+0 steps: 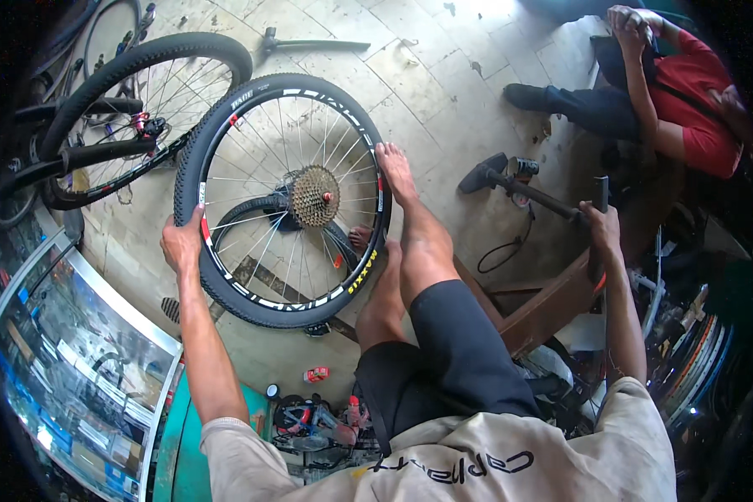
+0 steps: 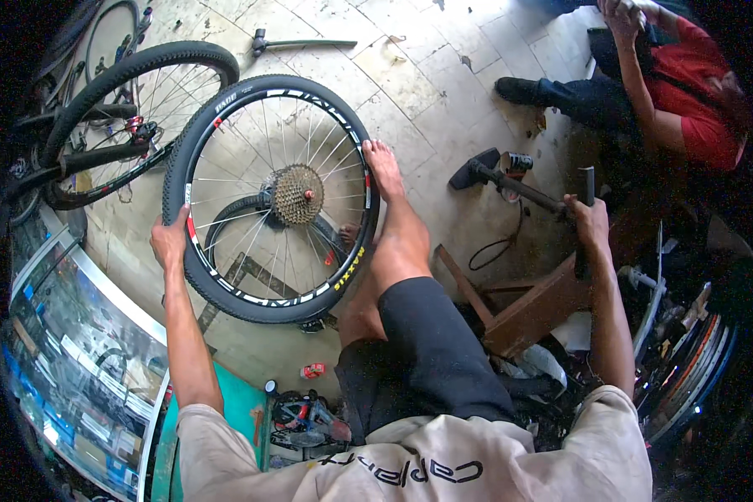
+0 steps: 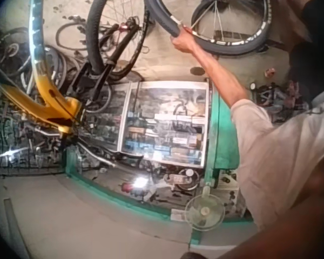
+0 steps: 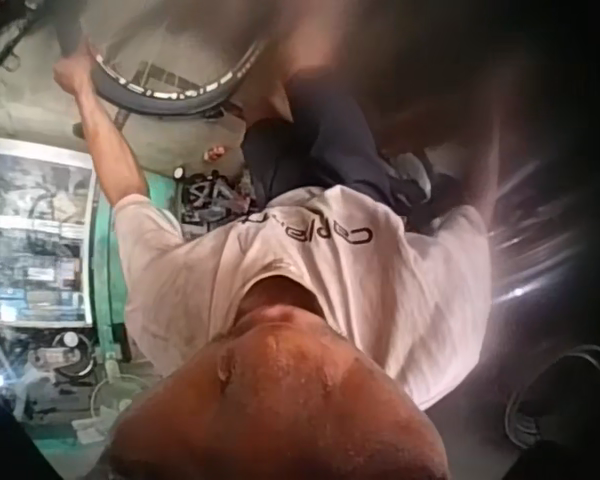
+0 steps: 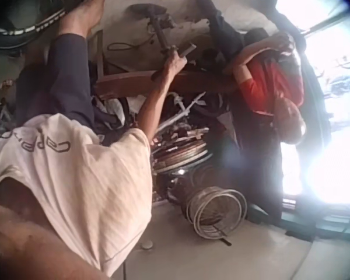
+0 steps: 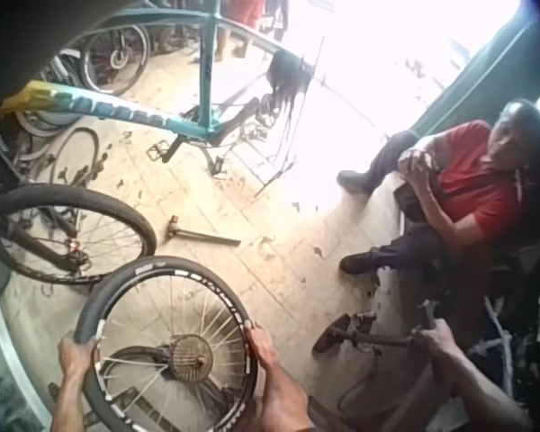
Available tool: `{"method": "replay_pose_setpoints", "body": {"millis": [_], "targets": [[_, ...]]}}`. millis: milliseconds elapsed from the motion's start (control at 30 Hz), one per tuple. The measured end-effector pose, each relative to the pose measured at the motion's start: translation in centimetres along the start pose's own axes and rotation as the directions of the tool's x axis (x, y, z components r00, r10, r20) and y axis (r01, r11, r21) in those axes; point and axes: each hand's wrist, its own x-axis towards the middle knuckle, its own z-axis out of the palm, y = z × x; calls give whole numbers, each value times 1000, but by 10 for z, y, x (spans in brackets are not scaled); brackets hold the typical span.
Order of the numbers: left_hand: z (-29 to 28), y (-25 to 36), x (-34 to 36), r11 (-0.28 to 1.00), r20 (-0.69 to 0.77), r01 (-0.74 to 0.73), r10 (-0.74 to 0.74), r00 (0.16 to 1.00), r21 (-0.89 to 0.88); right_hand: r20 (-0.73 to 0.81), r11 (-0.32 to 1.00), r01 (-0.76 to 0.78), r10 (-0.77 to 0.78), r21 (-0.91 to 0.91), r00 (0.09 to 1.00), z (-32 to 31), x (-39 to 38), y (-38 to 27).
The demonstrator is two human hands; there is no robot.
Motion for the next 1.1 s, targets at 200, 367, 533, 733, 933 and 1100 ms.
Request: {"method": "replay_pose_setpoints", "body": {"millis": [200, 367, 533, 733, 933, 1100], "targets": [[10, -8, 6, 999, -9, 30, -30, 1000, 16, -21, 999, 26, -27, -25, 999, -1, -4, 25], [15, -18, 9, 1000, -29, 2, -2, 1000, -13, -35, 997, 22, -20, 69, 999, -4, -3, 41], [13, -18, 2, 995, 7, -39, 40, 999, -92, -15, 996, -10, 11, 84, 1000, -2, -4, 43], [4, 3, 3, 997, 59, 7, -2, 998, -78, -20, 965, -156, 163, 210, 986, 0, -4, 36], [2, 14, -1, 998, 52, 39, -37, 998, -38, -45, 965, -199, 209, 170, 977, 5, 2, 35], [2, 22, -4, 998, 16, 36, -35, 999, -48, -26, 927, -231, 249, 296, 968, 7, 2, 38]]}}
